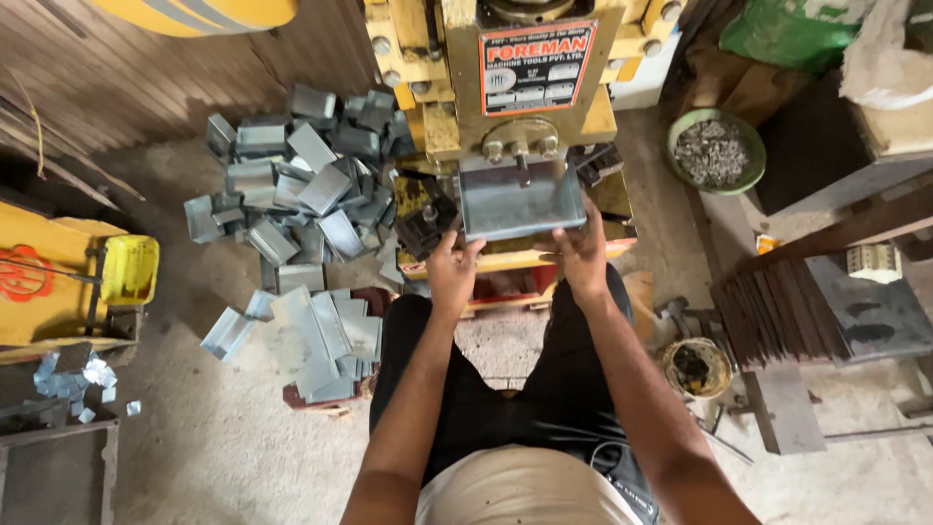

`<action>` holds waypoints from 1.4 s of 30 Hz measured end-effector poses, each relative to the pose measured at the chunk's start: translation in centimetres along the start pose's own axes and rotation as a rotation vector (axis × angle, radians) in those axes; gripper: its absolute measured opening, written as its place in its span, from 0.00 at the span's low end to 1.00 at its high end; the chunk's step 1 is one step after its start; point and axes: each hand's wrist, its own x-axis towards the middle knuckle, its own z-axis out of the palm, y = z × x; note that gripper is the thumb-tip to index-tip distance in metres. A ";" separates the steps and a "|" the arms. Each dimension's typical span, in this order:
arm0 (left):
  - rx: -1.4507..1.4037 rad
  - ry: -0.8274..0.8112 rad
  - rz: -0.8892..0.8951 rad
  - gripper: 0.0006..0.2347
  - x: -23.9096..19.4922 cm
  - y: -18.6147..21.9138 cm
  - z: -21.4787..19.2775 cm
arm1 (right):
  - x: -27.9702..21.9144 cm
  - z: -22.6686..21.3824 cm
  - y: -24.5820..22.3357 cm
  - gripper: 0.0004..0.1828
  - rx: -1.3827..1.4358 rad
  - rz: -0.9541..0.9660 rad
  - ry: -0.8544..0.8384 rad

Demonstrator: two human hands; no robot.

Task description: The person picks up flat metal sheets and inserts them one at a time into a machine to bend them. They remove the shaped pieces and place them into a pile on the floor.

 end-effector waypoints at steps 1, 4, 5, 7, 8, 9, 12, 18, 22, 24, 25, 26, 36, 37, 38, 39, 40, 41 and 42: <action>0.009 0.011 -0.003 0.13 -0.2 -0.1 0.0 | 0.1 -0.3 0.4 0.35 -0.013 -0.012 0.003; -0.026 0.037 0.002 0.16 -1.0 -0.3 0.1 | -0.3 -1.2 1.0 0.36 -0.058 -0.023 0.024; -0.077 0.045 0.017 0.18 -0.9 -0.2 0.1 | -0.2 -1.3 0.8 0.35 -0.071 -0.015 0.033; -0.078 0.071 0.061 0.21 -0.7 0.2 0.1 | -0.2 -1.2 0.2 0.36 -0.097 -0.018 0.057; -0.029 0.092 0.086 0.22 -0.7 0.5 0.0 | -0.3 -1.0 -0.3 0.36 -0.111 -0.025 0.069; 0.021 0.114 0.112 0.23 -0.7 0.8 0.0 | -0.5 -0.8 -0.7 0.37 -0.124 -0.033 0.080; -0.004 0.049 0.001 0.32 -0.2 2.0 -0.4 | -0.2 0.4 -2.1 0.47 -0.152 0.077 0.180; -0.159 -0.266 0.159 0.34 1.4 3.9 -1.9 | 0.8 -1.2 -3.1 0.35 -0.015 -0.156 -0.144; -0.086 -0.329 0.075 0.28 -2.1 3.8 -3.8 | -1.5 -4.0 -2.1 0.29 0.244 -0.017 -0.204; 0.026 -0.277 -0.030 0.29 -4.4 3.7 -3.8 | -2.9 -4.2 -1.0 0.26 0.295 0.191 -0.063; -0.007 -0.284 -0.148 0.28 -5.1 3.6 -3.9 | -3.3 -3.9 -0.3 0.25 0.273 0.320 0.061; -0.044 -0.293 -0.272 0.27 -6.2 3.4 -3.8 | -4.0 -3.8 0.3 0.25 0.240 0.296 0.076; 0.365 -0.189 -0.572 0.20 -13.5 -5.4 -11.9 | -11.0 1.5 3.2 0.23 -0.201 0.021 -0.345; 0.282 -0.115 -0.531 0.19 -14.9 -6.9 -13.3 | -11.6 2.9 3.4 0.25 -0.195 0.079 -0.395; 0.194 -0.036 -0.478 0.19 -16.0 -8.3 -15.0 | -12.1 4.5 3.8 0.27 -0.104 0.201 -0.485; 0.131 0.038 -0.450 0.18 -17.1 -9.3 -16.8 | -12.4 6.1 4.0 0.30 -0.013 0.324 -0.573; 0.081 0.096 -0.450 0.18 -18.1 -10.0 -18.6 | -12.7 7.2 4.1 0.32 0.075 0.451 -0.654; 0.030 0.156 -0.503 0.19 -18.4 -10.3 -20.2 | -12.9 8.1 4.1 0.34 0.076 0.433 -0.752; -0.023 0.210 -0.557 0.20 -18.3 -10.2 -21.8 | -13.0 8.7 3.9 0.36 0.077 0.414 -0.843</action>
